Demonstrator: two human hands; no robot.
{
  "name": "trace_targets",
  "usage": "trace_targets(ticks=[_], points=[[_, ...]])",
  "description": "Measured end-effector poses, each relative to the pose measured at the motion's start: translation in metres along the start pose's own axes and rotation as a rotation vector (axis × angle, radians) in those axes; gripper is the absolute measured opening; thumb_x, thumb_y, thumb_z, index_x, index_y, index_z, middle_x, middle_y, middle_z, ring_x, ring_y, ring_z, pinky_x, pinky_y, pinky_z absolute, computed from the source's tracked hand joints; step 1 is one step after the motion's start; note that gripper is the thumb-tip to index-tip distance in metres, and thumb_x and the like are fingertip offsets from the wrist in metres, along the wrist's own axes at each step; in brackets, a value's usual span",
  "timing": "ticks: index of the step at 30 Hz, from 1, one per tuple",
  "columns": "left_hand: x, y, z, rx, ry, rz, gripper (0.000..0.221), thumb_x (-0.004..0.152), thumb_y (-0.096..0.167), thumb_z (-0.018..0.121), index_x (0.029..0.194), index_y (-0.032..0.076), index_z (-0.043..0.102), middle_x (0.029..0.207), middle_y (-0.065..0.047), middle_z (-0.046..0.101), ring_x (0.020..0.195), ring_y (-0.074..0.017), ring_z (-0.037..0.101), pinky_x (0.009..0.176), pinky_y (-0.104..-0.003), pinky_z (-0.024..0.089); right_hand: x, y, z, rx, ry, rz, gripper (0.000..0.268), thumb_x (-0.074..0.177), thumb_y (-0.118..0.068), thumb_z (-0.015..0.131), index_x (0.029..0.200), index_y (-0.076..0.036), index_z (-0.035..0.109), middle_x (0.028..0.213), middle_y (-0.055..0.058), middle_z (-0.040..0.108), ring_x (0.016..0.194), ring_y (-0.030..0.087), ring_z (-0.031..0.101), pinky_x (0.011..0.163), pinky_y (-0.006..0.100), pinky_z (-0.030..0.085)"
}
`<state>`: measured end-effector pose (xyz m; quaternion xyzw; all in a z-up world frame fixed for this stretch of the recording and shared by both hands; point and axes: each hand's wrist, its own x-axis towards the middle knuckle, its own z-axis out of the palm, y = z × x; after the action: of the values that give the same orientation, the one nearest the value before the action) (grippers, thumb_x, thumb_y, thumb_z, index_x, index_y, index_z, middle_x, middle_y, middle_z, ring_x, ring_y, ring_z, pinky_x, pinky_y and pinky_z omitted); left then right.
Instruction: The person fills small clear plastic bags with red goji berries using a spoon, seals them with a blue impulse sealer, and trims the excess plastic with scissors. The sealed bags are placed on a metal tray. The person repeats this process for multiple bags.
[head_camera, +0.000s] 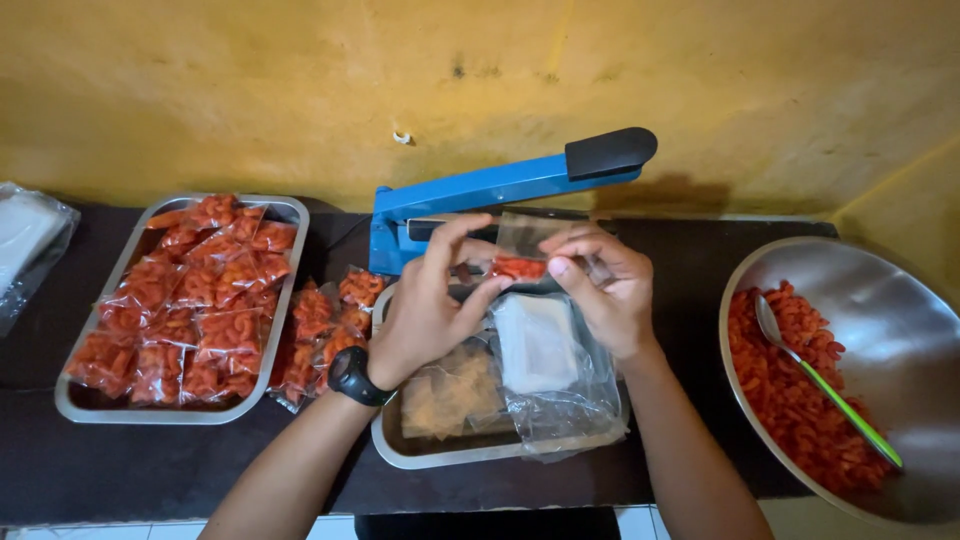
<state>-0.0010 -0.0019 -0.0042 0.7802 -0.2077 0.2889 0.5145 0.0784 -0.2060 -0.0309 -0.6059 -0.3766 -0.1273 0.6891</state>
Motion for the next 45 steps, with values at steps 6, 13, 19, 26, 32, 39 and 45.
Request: trace_targets(ticks=[6,13,19,26,32,39,45], points=[[0.001,0.002,0.009,-0.184,0.052,-0.110,0.019,0.087,0.007,0.078,0.105,0.007,0.073,0.085,-0.006,0.077,0.081,-0.0224,0.074,0.067,-0.028,0.058,-0.002,0.003,0.000,0.060,-0.001,0.053,0.008,0.094,0.003,0.071,0.094,0.009,0.066,0.090,0.022,0.070,0.081,0.023,0.069,0.074,0.033,0.059],[0.000,0.006,0.011,-0.296,0.065,-0.189,0.011,0.089,0.006,0.077,0.100,0.008,0.075,0.077,-0.005,0.073,0.078,-0.0131,0.068,0.069,-0.027,0.057,-0.005,-0.002,0.006,0.072,-0.030,0.078,0.008,0.094,0.001,0.070,0.093,0.009,0.069,0.091,0.021,0.070,0.084,0.023,0.070,0.076,0.033,0.059],[-0.001,0.004,0.010,-0.385,0.036,-0.221,0.013,0.092,0.003,0.073,0.105,0.004,0.074,0.079,-0.008,0.073,0.079,-0.0116,0.067,0.069,-0.028,0.057,-0.005,-0.004,0.009,0.092,-0.037,0.106,0.008,0.094,0.000,0.071,0.095,0.009,0.070,0.092,0.020,0.070,0.084,0.020,0.066,0.076,0.031,0.057],[-0.003,-0.004,0.012,-0.503,-0.006,-0.323,0.017,0.095,0.006,0.071,0.112,0.005,0.073,0.085,-0.004,0.071,0.085,-0.0079,0.064,0.073,-0.024,0.056,-0.005,-0.001,0.009,0.132,-0.060,0.123,0.009,0.095,0.000,0.070,0.095,0.009,0.070,0.087,0.021,0.069,0.075,0.020,0.067,0.070,0.031,0.058],[-0.004,-0.013,0.017,-0.612,-0.036,-0.331,0.019,0.096,0.011,0.071,0.114,0.002,0.072,0.085,-0.006,0.071,0.085,-0.0094,0.064,0.074,-0.025,0.054,-0.006,0.002,0.010,0.195,-0.069,0.112,0.007,0.094,0.003,0.068,0.095,0.010,0.067,0.081,0.021,0.066,0.064,0.022,0.067,0.062,0.033,0.058],[-0.009,-0.023,0.019,-0.669,-0.019,-0.350,0.019,0.095,0.008,0.072,0.112,0.001,0.070,0.082,-0.006,0.068,0.082,-0.0091,0.066,0.072,-0.022,0.055,-0.006,-0.001,0.013,0.189,-0.022,0.184,0.007,0.092,0.003,0.071,0.095,0.008,0.068,0.085,0.019,0.069,0.071,0.017,0.068,0.064,0.029,0.058],[-0.011,-0.025,0.022,-0.684,0.012,-0.358,0.020,0.095,0.007,0.072,0.113,0.001,0.065,0.083,-0.006,0.064,0.081,-0.0105,0.066,0.072,-0.023,0.055,-0.009,0.003,0.008,0.121,0.005,0.238,0.009,0.093,-0.001,0.073,0.092,0.004,0.065,0.085,0.015,0.068,0.075,0.014,0.065,0.066,0.026,0.057]])
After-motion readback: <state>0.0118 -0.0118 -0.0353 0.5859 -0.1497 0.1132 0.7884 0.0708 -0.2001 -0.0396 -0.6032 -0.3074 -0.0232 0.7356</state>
